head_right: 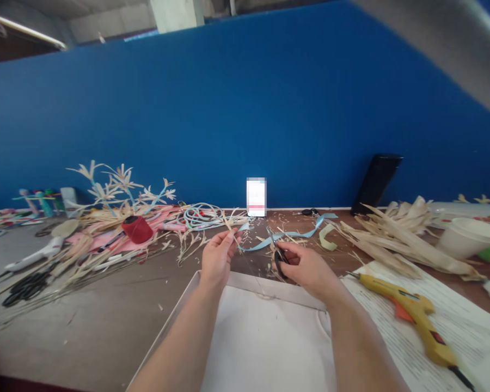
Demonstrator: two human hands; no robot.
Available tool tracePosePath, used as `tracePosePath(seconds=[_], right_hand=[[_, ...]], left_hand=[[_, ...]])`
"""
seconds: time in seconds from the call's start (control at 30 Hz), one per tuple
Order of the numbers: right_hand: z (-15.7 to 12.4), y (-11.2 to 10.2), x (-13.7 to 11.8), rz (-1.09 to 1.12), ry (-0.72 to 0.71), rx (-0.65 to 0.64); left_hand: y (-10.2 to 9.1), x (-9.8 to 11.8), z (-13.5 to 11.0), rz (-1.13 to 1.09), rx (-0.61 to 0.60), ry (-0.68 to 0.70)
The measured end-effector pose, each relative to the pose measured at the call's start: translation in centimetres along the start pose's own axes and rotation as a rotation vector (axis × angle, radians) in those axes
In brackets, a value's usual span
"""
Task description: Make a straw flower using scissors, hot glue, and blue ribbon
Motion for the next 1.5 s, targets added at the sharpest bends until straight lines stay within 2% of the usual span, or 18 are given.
tracePosePath(seconds=[0.17, 0.33, 0.47, 0.73, 1.07, 1.5], right_hand=[[-1.2, 1.4, -0.8, -0.059, 0.018, -0.138], [-2.6, 4.0, -2.3, 0.027, 0.019, -0.250], [-2.6, 5.1, -2.8, 0.140, 0.038, -0.226], [-2.4, 5.1, -3.5, 0.304, 0.061, -0.095], [-2.5, 4.9, -4.2, 0.217, 0.049, -0.052], [-2.4, 6.0, -3.0, 0.346, 0.135, -0.137]], left_hand=[[-0.3, 0.6, -0.1, 0.045, 0.026, 0.057], [-0.4, 1.1, -0.2, 0.102, 0.036, 0.145], [-0.3, 1.1, -0.5, 0.129, 0.037, 0.155], [0.0, 1.2, -0.8, 0.136, -0.003, 0.185], [0.1, 1.3, -1.1, 0.091, -0.014, 0.185], [0.0, 1.1, -1.0, 0.125, 0.005, 0.169]])
Point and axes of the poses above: each hand's wrist, its own z-axis towards the middle knuckle, its own y-axis out of the palm, x = y × z, the point moved 10 cm from there along z, towards the middle knuckle, and after that the axes turned 10 degrees about x, right-handed, at the moved point
